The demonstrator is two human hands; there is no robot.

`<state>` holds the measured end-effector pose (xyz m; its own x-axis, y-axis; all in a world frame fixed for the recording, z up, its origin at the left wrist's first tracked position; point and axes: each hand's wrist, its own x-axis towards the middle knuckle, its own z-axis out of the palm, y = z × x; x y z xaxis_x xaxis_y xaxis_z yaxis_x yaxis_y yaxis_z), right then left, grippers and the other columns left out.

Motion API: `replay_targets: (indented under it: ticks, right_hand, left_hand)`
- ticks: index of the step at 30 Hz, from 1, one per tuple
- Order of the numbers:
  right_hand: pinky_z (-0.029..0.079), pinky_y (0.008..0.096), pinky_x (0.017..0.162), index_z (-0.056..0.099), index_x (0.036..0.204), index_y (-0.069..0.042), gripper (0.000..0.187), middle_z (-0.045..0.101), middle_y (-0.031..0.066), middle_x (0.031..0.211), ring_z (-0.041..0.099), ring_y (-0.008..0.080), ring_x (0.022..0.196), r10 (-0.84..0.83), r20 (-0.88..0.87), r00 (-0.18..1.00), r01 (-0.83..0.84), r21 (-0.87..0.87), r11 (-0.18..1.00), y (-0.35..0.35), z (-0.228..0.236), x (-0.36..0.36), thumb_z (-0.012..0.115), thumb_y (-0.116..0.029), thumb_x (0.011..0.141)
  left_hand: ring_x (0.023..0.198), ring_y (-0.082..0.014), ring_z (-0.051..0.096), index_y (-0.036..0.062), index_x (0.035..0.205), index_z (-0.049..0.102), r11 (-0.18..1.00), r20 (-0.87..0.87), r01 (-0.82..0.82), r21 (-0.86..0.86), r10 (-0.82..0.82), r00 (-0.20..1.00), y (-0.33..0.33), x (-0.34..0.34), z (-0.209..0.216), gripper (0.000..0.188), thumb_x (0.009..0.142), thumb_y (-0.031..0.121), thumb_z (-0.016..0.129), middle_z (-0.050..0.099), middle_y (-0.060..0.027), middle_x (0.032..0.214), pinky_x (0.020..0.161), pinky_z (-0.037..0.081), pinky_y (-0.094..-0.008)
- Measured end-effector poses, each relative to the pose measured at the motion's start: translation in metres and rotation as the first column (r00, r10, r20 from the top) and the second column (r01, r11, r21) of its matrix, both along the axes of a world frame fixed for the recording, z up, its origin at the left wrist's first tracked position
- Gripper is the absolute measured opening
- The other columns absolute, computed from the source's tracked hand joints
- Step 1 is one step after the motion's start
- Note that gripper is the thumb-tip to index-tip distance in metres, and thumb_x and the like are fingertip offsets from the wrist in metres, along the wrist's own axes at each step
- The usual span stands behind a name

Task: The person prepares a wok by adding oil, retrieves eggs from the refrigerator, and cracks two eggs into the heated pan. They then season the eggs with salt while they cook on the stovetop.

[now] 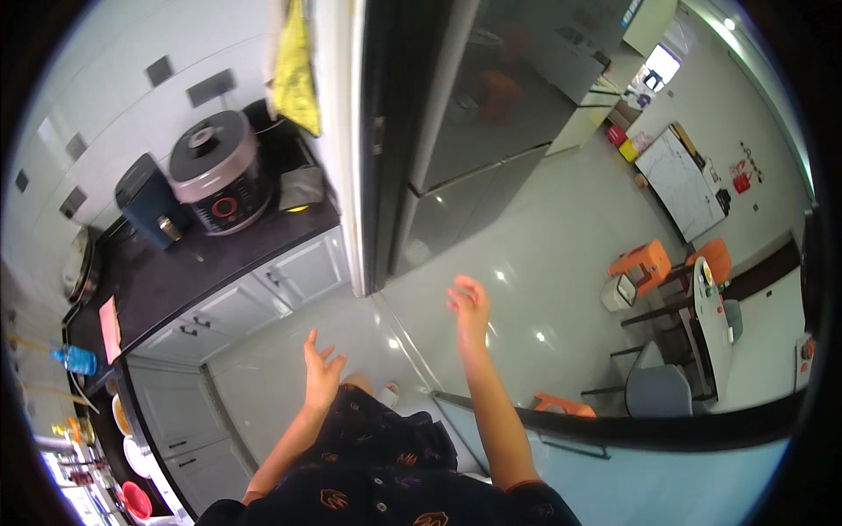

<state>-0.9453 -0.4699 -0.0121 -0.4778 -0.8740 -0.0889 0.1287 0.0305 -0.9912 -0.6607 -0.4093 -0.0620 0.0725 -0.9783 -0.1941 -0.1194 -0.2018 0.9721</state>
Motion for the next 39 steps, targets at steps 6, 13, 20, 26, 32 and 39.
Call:
replay_targets:
  ticks: [6,13,20,26,32,39]
  right_hand:
    - [0.047,0.0299,0.085,0.049,0.129,-0.002,0.039,0.055,0.0093,0.123,0.056,0.0168,0.105,-0.161,0.084,0.983,0.159,0.027,0.987,-0.116,-0.009,-0.102,0.051,-0.007,0.09]
    - [0.037,0.0368,0.105,0.029,0.145,-0.003,0.056,0.037,0.0131,0.147,0.04,0.0237,0.132,-0.109,0.384,0.917,0.157,-0.096,0.983,-0.281,-0.013,-0.227,0.052,-0.017,0.095]
    - [0.028,0.0408,0.113,0.014,0.15,-0.003,0.072,0.02,0.0147,0.155,0.027,0.0272,0.141,-0.143,0.732,0.667,0.225,-0.015,0.974,-0.437,-0.042,-0.352,0.051,-0.035,0.096]
    - [0.016,0.0423,0.116,0.001,0.151,-0.004,0.096,0.009,0.0146,0.158,0.016,0.0289,0.145,-0.284,0.67,0.686,0.161,0.241,0.957,-0.539,-0.106,-0.441,0.047,-0.062,0.09]
    - [0.021,0.0417,0.116,0.015,0.148,0.001,0.098,0.025,0.0159,0.152,0.018,0.0288,0.145,-0.106,0.892,0.44,-0.102,0.167,0.981,-0.595,-0.148,-0.485,0.023,-0.077,0.087]
    - [0.035,0.0442,0.113,0.037,0.137,0.002,0.088,0.043,0.0131,0.142,0.039,0.0277,0.135,-0.054,0.953,0.299,-0.263,0.137,0.955,-0.597,-0.181,-0.523,0.024,-0.072,0.09]
  left_hand:
    - [0.125,-0.0349,0.047,-0.0014,0.145,0.019,0.994,-0.058,0.107,-0.011,-0.107,0.993,-0.113,-0.095,-0.034,0.073,0.085,0.002,0.062,0.02,-0.0229,0.146,0.093,0.051,-0.0381]
    - [0.124,-0.0342,0.048,-0.0006,0.145,0.019,0.954,-0.107,0.3,-0.009,-0.3,0.948,-0.278,-0.238,-0.037,0.075,0.085,0.001,0.063,0.022,-0.0241,0.145,0.094,0.05,-0.0386]
    - [0.119,-0.0352,0.054,0.0082,0.148,-0.009,0.897,-0.172,0.431,-0.098,-0.442,0.88,-0.407,-0.342,0.015,0.095,0.084,-0.001,0.062,0.025,-0.0328,0.145,0.093,0.05,-0.0398]
    - [0.12,-0.0341,0.053,0.0092,0.147,-0.006,0.926,-0.138,0.375,-0.049,-0.379,0.915,-0.456,-0.411,0.022,0.092,0.085,-0.001,0.061,0.026,-0.0324,0.145,0.092,0.051,-0.0401]
    - [0.119,-0.0309,0.053,0.0107,0.147,-0.004,0.998,-0.186,0.061,0.022,-0.056,0.981,-0.47,-0.518,0.016,0.088,0.086,-0.003,0.059,0.028,-0.0313,0.144,0.09,0.051,-0.0376]
    - [0.119,-0.0326,0.053,0.0085,0.147,-0.004,0.999,-0.127,-0.025,0.033,0.029,0.992,-0.455,-0.62,0.049,0.09,0.086,-0.003,0.061,0.027,-0.0311,0.144,0.092,0.051,-0.0396]
